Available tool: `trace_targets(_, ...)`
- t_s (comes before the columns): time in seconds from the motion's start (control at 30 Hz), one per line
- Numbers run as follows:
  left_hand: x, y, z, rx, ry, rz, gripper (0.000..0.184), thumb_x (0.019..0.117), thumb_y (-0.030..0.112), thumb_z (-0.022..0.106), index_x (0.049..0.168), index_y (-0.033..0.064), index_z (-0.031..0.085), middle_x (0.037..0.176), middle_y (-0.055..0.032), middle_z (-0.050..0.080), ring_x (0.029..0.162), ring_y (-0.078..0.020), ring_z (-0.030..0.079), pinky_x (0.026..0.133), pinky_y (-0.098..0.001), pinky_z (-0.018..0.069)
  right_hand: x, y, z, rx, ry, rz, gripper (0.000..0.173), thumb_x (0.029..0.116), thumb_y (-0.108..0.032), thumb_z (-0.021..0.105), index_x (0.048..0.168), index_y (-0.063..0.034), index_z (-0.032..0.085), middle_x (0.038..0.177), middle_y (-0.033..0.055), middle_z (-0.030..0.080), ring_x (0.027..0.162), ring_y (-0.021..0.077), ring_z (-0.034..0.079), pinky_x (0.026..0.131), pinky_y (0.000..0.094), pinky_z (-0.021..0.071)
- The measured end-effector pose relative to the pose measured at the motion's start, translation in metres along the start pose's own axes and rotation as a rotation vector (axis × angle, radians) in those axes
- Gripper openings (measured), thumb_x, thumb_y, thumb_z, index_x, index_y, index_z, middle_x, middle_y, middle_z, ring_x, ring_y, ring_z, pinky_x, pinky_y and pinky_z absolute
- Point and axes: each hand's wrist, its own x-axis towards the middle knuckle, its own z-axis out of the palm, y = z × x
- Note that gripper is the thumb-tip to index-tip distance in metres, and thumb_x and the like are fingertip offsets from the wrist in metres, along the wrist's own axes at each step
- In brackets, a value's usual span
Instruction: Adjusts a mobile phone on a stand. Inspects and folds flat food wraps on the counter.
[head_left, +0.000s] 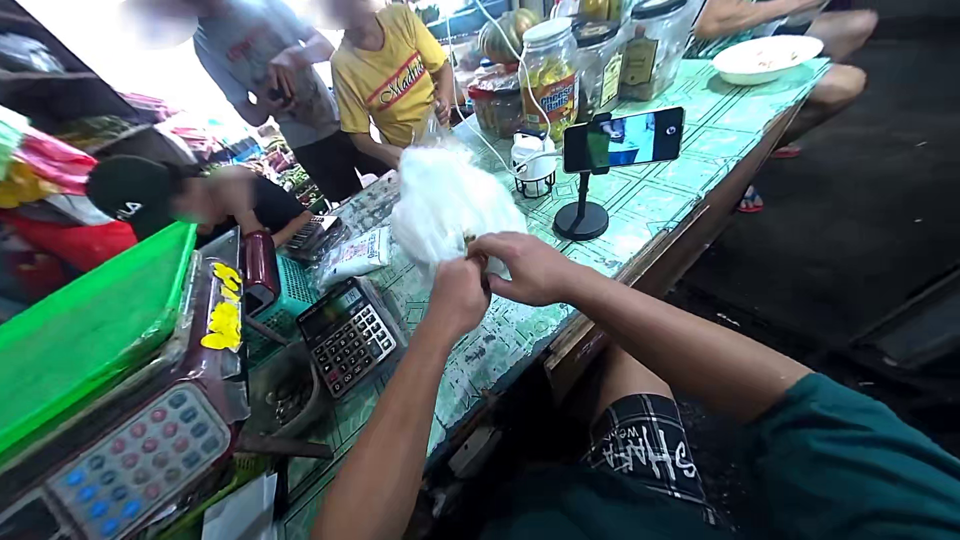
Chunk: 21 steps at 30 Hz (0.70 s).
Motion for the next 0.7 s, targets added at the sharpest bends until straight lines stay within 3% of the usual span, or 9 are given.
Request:
trace_targets(0.1, -0.02, -0.004, -0.001, 0.039, -0.092, 0.0, 0.03, 0.0945, 0.03, 0.068, 0.118, 0.0118, 0.072, 0.115, -0.0069, 0.071, 0.107, -0.0231, 0.068, 0.094, -0.0488, 0.0559, -0.016, 0.012, 0.001, -0.043, -0.194, 0.07, 0.035, 0.0902, -0.025, 0.07, 0.123, -0.0121, 0.068, 0.113, 0.0065, 0.072, 0.109, 0.0241, 0.067, 0.099, 0.0519, 0.0524)
trace_targets(0.17, -0.029, -0.011, -0.006, 0.236, -0.147, -0.024, 0.052, 0.0919, 0.032, 0.073, 0.14, 0.014, 0.062, 0.141, -0.01, 0.06, 0.125, -0.0293, 0.061, 0.103, -0.0529, 0.0505, -0.024, 0.02, 0.011, -0.158, -0.282, 0.077, 0.039, 0.089, -0.027, 0.07, 0.126, -0.016, 0.069, 0.113, 0.0045, 0.072, 0.111, 0.0235, 0.065, 0.102, 0.0522, 0.0476)
trace_targets(0.23, -0.033, -0.017, -0.008, 0.387, -0.114, -0.05, 0.065, 0.0898, 0.031, 0.076, 0.148, 0.0118, 0.054, 0.14, -0.013, 0.062, 0.124, -0.0333, 0.061, 0.102, -0.0546, 0.0494, -0.026, 0.023, 0.021, -0.209, -0.27, 0.076, 0.038, 0.0904, -0.026, 0.071, 0.128, -0.0168, 0.068, 0.111, 0.0051, 0.07, 0.108, 0.025, 0.065, 0.097, 0.0523, 0.0484)
trace_targets(0.33, -0.038, -0.017, -0.01, 0.516, 0.032, -0.093, 0.04, 0.0868, 0.029, 0.077, 0.12, 0.0079, 0.071, 0.11, -0.0115, 0.074, 0.102, -0.0331, 0.067, 0.093, -0.0547, 0.0482, -0.018, 0.02, 0.025, -0.225, -0.178, 0.102, 0.05, 0.089, -0.026, 0.074, 0.137, -0.0166, 0.063, 0.109, 0.0072, 0.071, 0.104, 0.0281, 0.066, 0.092, 0.0529, 0.0503)
trace_targets(0.4, -0.041, -0.024, -0.011, 0.471, 0.001, -0.21, 0.031, 0.0892, 0.034, 0.073, 0.106, 0.0081, 0.075, 0.103, -0.0105, 0.074, 0.101, -0.0315, 0.068, 0.094, -0.0543, 0.0481, -0.013, 0.015, 0.029, -0.244, -0.168, 0.106, 0.052, 0.0883, -0.027, 0.074, 0.139, -0.0197, 0.063, 0.108, 0.0056, 0.072, 0.102, 0.0272, 0.066, 0.089, 0.0511, 0.0502)
trace_targets(0.47, -0.045, -0.04, -0.007, 0.229, -0.142, -0.393, 0.046, 0.0921, 0.046, 0.069, 0.119, 0.0091, 0.072, 0.11, -0.0131, 0.074, 0.108, -0.0315, 0.069, 0.096, -0.0565, 0.0533, -0.009, 0.013, 0.036, -0.259, -0.227, 0.1, 0.045, 0.0885, -0.026, 0.073, 0.133, -0.02, 0.067, 0.107, 0.0049, 0.07, 0.101, 0.0265, 0.064, 0.089, 0.0512, 0.0488)
trace_targets(0.57, -0.055, -0.064, 0.001, -0.152, -0.276, -0.485, 0.068, 0.0921, 0.057, 0.069, 0.14, 0.0094, 0.061, 0.136, -0.0146, 0.065, 0.127, -0.0291, 0.062, 0.109, -0.054, 0.0479, -0.004, 0.012, 0.046, -0.275, -0.368, 0.123, 0.024, 0.0911, -0.023, 0.069, 0.113, -0.015, 0.075, 0.109, 0.0065, 0.068, 0.106, 0.0283, 0.062, 0.092, 0.0538, 0.0458)
trace_targets(0.63, -0.063, -0.047, -0.006, -0.084, -0.127, -0.411, 0.055, 0.0962, 0.052, 0.066, 0.133, 0.011, 0.067, 0.13, -0.0106, 0.069, 0.113, -0.0254, 0.069, 0.099, -0.0509, 0.0551, -0.003, 0.015, 0.045, -0.243, -0.382, 0.147, 0.019, 0.0918, -0.025, 0.069, 0.105, -0.0138, 0.076, 0.106, 0.0062, 0.069, 0.106, 0.0281, 0.061, 0.091, 0.0532, 0.0451)
trace_targets(0.7, -0.062, -0.027, -0.012, 0.094, 0.229, -0.216, 0.037, 0.0968, 0.035, 0.07, 0.12, 0.007, 0.075, 0.116, -0.0132, 0.073, 0.097, -0.0258, 0.072, 0.084, -0.0475, 0.0602, -0.002, 0.021, 0.039, -0.105, -0.355, 0.185, 0.027, 0.0917, -0.034, 0.071, 0.109, -0.0127, 0.076, 0.108, 0.0082, 0.07, 0.108, 0.0297, 0.063, 0.093, 0.0572, 0.0463)
